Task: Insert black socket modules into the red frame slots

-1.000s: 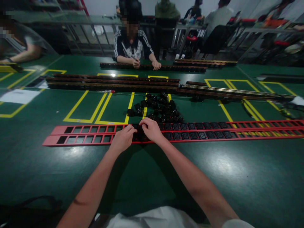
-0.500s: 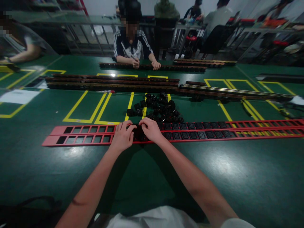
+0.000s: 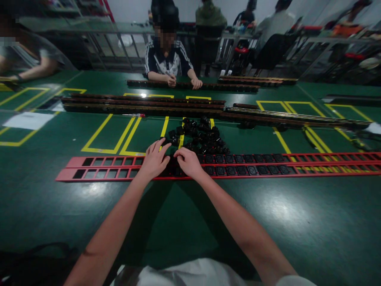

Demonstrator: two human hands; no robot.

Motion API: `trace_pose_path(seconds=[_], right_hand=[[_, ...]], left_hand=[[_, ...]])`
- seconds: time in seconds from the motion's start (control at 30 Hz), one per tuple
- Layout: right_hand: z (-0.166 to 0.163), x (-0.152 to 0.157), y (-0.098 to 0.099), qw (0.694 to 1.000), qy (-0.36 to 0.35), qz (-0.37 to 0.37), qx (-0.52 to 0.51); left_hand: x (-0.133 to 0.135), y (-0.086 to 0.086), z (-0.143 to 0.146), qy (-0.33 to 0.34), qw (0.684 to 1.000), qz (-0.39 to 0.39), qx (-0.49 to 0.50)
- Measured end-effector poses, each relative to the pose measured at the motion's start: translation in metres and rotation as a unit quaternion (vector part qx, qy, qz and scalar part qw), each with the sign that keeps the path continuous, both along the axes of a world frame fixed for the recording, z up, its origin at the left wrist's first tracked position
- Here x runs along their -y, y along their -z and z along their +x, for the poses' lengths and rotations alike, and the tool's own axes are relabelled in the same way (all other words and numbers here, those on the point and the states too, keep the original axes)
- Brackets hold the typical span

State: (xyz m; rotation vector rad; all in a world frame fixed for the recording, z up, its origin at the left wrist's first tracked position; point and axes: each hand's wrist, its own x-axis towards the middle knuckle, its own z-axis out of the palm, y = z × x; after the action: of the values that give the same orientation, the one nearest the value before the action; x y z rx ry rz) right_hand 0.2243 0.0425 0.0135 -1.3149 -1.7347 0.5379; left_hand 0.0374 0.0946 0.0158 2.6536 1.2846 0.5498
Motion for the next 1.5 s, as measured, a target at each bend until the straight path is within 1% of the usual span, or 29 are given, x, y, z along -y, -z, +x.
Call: trace_pose_path(seconds=[0.1, 0.17, 0.27, 0.37, 0.53, 0.67, 0.83, 1.0, 1.17, 1.33, 1.4, 1.5], right_hand=[[0.0, -0.001, 0.002, 1.0, 0.003, -0.002, 0.004], [0.0, -0.001, 0.002, 1.0, 0.004, -0.002, 0.004], [0.0, -0.001, 0.002, 1.0, 0.001, 0.0, 0.004], [-0.001, -0.001, 0.002, 1.0, 0.001, -0.002, 0.005], [0.0, -0.001, 0.0, 1.0, 0.005, -0.006, 0.009], [-0.001, -0.001, -0.001, 1.0, 0.0, 0.006, -0.008], [-0.001, -0.001, -0.001, 1.0, -0.008, 0.008, -0.021], [-0.001, -0.002, 0.0, 1.0, -0.004, 0.0, -0.009], [0.0, -0.001, -0.001, 1.0, 0.001, -0.007, 0.004], [0.0, 0.0, -0.001, 1.0, 0.002, -0.012, 0.01], [0.0, -0.001, -0.001, 1.0, 0.001, -0.012, 0.009], [0.001, -0.001, -0.002, 1.0, 0.001, -0.016, 0.01]], left_hand=[[-0.021, 0.003, 0.015, -0.022, 0.999, -0.024, -0.022], [-0.033, 0.004, 0.025, -0.016, 0.998, -0.034, -0.042], [-0.045, 0.001, 0.037, -0.007, 0.998, -0.029, -0.058], [-0.053, -0.003, 0.044, -0.024, 0.997, -0.024, -0.069], [-0.062, -0.005, 0.049, -0.008, 0.998, -0.023, -0.049], [-0.063, -0.005, 0.049, 0.013, 0.999, -0.013, -0.037], [-0.065, 0.0, 0.054, 0.026, 0.999, -0.019, -0.006], [-0.072, 0.006, 0.058, 0.047, 0.996, -0.051, -0.047], [-0.076, 0.001, 0.047, 0.047, 0.996, -0.038, -0.065], [-0.073, 0.003, 0.017, 0.028, 0.998, -0.02, -0.052], [-0.07, 0.006, 0.005, 0.026, 0.999, -0.025, -0.023], [-0.06, 0.007, -0.008, 0.025, 0.998, -0.025, 0.054]])
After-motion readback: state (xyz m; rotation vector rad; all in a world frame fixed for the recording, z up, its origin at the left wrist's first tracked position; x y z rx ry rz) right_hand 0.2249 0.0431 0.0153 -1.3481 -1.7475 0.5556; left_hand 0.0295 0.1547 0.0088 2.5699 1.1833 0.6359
